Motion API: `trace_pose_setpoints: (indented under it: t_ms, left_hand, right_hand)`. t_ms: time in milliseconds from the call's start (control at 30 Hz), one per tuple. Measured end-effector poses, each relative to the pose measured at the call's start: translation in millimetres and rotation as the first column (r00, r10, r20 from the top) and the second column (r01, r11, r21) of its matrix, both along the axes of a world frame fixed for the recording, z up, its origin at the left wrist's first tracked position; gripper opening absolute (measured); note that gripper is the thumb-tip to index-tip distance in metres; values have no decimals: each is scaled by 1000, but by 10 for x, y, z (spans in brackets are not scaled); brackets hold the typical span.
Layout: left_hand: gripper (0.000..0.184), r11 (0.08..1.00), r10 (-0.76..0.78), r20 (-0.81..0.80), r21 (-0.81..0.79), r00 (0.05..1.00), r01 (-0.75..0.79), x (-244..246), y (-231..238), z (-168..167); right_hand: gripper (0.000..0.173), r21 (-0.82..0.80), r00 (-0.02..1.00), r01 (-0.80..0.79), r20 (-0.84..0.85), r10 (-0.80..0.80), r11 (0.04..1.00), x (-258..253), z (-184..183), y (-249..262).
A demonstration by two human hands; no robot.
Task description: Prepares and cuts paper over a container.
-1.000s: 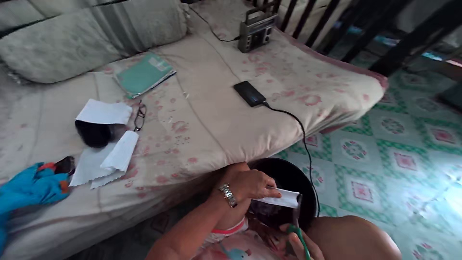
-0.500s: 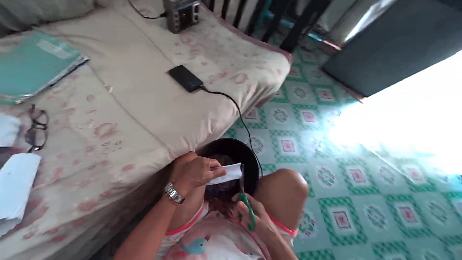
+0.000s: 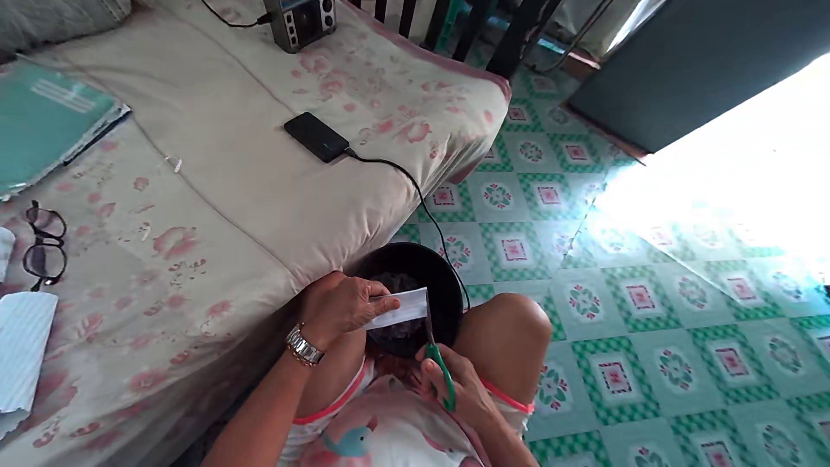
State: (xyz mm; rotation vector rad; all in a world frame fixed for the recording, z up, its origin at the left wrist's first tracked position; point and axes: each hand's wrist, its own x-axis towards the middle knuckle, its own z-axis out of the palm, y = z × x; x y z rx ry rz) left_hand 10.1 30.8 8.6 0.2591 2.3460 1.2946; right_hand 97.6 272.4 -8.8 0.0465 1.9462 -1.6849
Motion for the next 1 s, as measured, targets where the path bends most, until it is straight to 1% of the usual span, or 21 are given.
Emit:
trace_pose_setpoints:
  t_ms: [167,333,433,533,633,800,900,1000]
  left_hand:
    - [28,1000,-3,85,5,996,3,-39,-4,37]
    - [27,1000,7,94,-1,996,-7,-44,0,34]
    - [26,1000,11,96,8,995,-12,-47,-3,39]
    - [24,999,-12,125,42,992,7,-56,-11,43]
    - [24,999,-17,127,49,992,11,-59,-22,44]
    - [24,999,-18,114,48,993,13,-62,-24,32]
    - [24,999,-18,139,49,990,11,-70,-9,39]
    - [23,998,-32,157,52,987,24,-79,-7,49]
  right_hand:
    - [26,-17,999,33,-2,-33,999,42,0,-12]
    - [20,5,996,80,-27,-80,997,71,-47,0]
    - [16,-24,996,88,-25,-89,996,75,-56,-7]
    - [22,-24,999,47,9,-46,999,40,-56,-5]
    - [26,-21,999,44,-20,-45,999,39,-86,-20]
    - [19,-14,992,99,-81,-100,995,84,-114,-39]
    - [17,11,993,96,-67,-95,995,84,-106,-19]
    - [30,16,999,37,-28,-37,999,65,-101,4]
